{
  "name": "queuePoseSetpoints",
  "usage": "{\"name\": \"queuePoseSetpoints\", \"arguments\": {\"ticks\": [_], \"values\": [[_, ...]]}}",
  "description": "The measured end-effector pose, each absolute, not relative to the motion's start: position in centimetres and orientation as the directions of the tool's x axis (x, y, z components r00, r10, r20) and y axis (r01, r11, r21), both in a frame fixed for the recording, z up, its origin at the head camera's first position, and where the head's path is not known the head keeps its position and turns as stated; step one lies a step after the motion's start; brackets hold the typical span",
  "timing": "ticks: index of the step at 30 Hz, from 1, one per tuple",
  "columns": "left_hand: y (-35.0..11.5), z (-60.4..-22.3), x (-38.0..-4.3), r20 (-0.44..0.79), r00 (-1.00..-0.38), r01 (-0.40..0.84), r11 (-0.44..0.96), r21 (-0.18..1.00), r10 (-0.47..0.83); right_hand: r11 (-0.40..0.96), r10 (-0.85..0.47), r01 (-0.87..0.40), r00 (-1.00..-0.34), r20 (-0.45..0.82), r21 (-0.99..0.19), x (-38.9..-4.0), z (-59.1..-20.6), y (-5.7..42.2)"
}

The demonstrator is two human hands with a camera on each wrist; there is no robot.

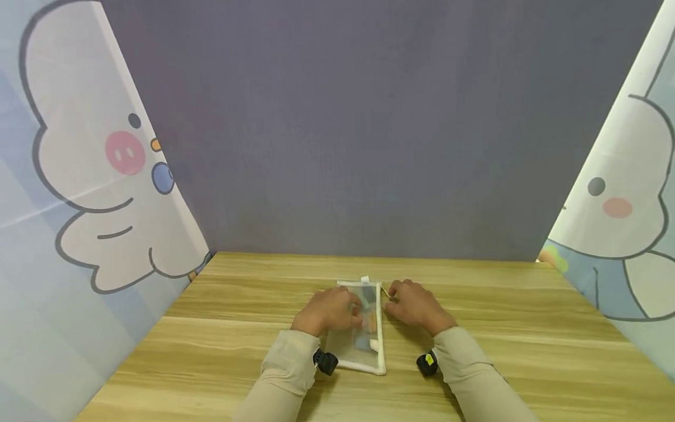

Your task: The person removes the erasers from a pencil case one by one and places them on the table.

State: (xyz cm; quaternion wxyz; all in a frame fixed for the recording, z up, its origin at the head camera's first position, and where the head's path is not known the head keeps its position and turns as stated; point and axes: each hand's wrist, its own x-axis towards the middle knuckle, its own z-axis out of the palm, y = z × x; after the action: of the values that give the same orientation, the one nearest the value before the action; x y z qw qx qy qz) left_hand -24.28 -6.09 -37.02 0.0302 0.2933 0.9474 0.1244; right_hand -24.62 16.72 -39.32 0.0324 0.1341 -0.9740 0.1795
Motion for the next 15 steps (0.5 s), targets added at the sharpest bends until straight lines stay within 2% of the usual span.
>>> {"name": "queuePoseSetpoints", "arguments": {"ticks": [11, 15], "values": [[-6.34, -37.31, -24.25, 0.021, -0.831, 0.544, 0.803, 0.243, 0.556, 0.912, -0.249, -0.27, -0.962, 0.109, -0.31, -24.93, -39.73, 16.54], [-6.61, -37.45, -24.47, 0.029, -0.825, 0.55, 0.79, 0.272, 0.564, 0.917, -0.246, -0.265, -0.964, 0.099, -0.299, -25.06, -39.63, 16.47]]}}
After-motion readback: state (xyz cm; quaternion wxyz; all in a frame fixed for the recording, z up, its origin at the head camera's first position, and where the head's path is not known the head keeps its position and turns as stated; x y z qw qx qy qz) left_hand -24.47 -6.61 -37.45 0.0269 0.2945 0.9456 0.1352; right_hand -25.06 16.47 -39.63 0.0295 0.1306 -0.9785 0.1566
